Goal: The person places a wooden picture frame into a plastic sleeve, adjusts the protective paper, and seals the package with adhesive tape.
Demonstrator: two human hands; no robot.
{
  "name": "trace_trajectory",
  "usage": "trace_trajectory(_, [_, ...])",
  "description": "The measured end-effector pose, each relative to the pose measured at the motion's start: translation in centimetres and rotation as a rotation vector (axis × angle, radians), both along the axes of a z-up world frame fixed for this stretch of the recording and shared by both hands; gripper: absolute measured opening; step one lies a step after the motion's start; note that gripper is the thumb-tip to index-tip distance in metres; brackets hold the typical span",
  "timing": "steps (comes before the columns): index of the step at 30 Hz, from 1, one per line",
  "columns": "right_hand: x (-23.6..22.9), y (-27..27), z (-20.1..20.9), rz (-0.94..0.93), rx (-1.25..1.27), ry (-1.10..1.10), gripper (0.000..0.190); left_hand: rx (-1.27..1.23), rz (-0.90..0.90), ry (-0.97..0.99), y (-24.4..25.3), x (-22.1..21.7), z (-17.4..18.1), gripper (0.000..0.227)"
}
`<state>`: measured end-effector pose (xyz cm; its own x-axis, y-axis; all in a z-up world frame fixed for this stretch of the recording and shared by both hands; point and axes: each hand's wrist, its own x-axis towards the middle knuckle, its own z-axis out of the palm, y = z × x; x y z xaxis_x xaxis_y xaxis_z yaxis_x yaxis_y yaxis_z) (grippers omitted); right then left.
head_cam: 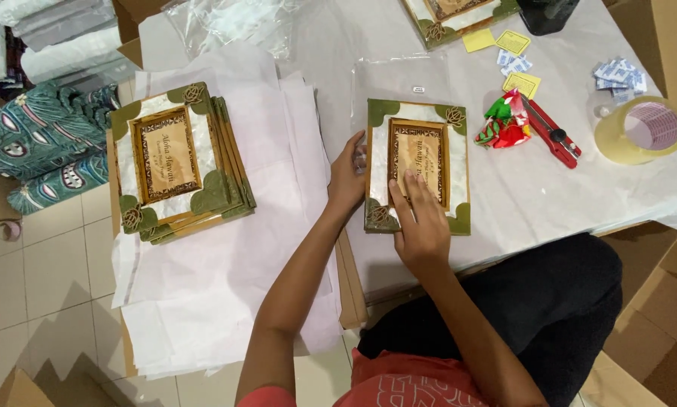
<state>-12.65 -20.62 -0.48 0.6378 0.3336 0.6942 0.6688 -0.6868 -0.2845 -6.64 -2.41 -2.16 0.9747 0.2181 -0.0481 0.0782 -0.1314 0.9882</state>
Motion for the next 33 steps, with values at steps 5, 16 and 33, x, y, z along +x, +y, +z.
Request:
trace_trajectory(5, [0.5, -0.2, -0.8, -0.048, -0.105, 0.025, 0.051, 0.021, 0.008, 0.025, -0.3, -0.1, 0.9, 0.079])
trace_trajectory(16, [1.1, -7.5, 0.4, -0.283, 0.950, 0.430, 0.038, 0.043, 0.038, 0.051, -0.8, -1.0, 3.0, 0.072])
trace_trajectory(33, [0.5, -13.3, 4.8, -0.049, 2.004, 0.587, 0.057, -0.143, 0.048, 0.232, -1.3, -0.6, 5.3, 0.081])
